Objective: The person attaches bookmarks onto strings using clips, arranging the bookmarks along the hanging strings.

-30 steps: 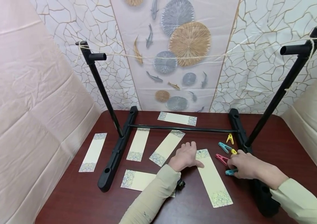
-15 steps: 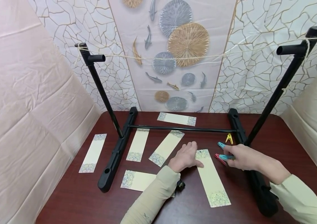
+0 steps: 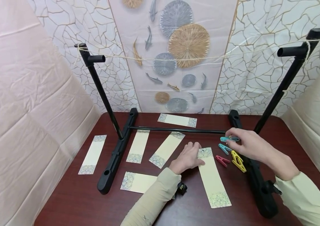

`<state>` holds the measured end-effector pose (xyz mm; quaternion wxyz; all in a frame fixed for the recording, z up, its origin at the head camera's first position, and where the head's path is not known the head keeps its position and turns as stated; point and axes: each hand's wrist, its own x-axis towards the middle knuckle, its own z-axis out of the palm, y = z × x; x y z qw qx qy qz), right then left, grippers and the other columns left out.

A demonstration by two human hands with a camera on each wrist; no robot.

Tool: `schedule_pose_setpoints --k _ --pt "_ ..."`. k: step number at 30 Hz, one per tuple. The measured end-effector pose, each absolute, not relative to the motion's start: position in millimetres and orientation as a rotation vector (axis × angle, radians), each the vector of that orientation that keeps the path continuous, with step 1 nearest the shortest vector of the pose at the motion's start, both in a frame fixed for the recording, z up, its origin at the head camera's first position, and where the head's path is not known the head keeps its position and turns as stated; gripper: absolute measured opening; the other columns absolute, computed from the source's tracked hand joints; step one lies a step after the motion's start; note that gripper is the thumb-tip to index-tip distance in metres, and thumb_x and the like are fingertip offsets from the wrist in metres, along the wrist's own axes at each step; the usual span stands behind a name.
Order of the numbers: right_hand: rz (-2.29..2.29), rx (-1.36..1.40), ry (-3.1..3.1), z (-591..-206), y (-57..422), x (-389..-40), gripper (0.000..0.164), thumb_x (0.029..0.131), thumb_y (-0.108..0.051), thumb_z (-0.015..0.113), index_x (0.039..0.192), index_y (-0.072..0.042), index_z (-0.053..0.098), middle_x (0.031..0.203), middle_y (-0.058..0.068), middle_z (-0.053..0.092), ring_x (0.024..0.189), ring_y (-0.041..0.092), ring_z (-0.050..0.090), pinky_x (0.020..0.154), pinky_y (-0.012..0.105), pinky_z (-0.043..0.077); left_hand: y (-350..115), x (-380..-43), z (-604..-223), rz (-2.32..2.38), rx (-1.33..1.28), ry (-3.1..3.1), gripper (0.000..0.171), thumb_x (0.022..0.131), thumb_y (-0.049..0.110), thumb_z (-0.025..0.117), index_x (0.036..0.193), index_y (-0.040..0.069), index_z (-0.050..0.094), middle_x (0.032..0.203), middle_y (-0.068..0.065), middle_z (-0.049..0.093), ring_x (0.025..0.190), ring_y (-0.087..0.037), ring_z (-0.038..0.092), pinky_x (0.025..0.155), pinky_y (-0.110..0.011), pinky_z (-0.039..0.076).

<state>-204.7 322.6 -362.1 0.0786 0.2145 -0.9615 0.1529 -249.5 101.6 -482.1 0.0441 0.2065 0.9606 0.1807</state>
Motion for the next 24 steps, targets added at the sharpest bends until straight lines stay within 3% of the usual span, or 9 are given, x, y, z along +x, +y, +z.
schedule_pose_setpoints --k 6,11,15,21,24 --pt "0.505 0.640 -2.617 -347.6 322.8 -208.6 0.020 0.083 -0.013 0.078 0.092 -0.018 0.061 0.071 -0.009 0.055 0.058 -0.003 0.042 0.051 0.018 0.036 96.5 -250.8 -468.5 0.872 0.689 2.782 0.050 0.093 0.035 0.067 0.133 0.021 0.041 0.105 0.001 0.057 0.081 -0.012 0.054 0.068 -0.024 0.044" --pt "0.551 0.609 -2.461 -333.1 327.0 -210.9 0.021 0.077 -0.008 0.081 0.084 -0.022 0.069 0.070 -0.015 0.055 0.061 -0.007 0.045 0.059 0.012 0.036 97.7 -251.4 -453.2 1.122 0.782 2.678 0.051 0.098 0.025 0.060 0.142 0.019 0.036 0.076 0.002 0.054 0.058 -0.011 0.048 0.060 -0.023 0.041" --pt "0.579 0.610 -2.416 -325.6 329.8 -212.3 0.019 0.080 -0.005 0.079 0.085 -0.022 0.070 0.077 -0.014 0.059 0.067 -0.011 0.044 0.063 0.011 0.036 99.5 -251.0 -443.0 1.285 0.781 2.608 0.049 0.100 0.023 0.056 0.145 0.022 0.034 0.061 0.002 0.045 0.045 -0.011 0.041 0.051 -0.023 0.038" --pt "0.601 0.552 -2.418 -312.9 328.8 -209.3 0.007 0.088 -0.010 0.072 0.087 -0.016 0.070 0.075 -0.009 0.061 0.064 -0.010 0.044 0.060 0.012 0.035 102.8 -253.1 -428.4 1.464 0.790 2.605 0.046 0.099 0.023 0.058 0.141 0.024 0.039 0.072 0.005 0.047 0.054 -0.007 0.046 0.051 -0.021 0.039" --pt "0.640 0.488 -2.435 -305.0 328.8 -207.2 0.004 0.089 -0.014 0.072 0.088 -0.015 0.069 0.069 -0.013 0.061 0.060 -0.011 0.045 0.055 0.013 0.034 105.8 -254.4 -420.2 1.552 0.793 2.589 0.045 0.098 0.022 0.061 0.139 0.021 0.041 0.082 0.005 0.050 0.064 -0.003 0.050 0.056 -0.018 0.041"
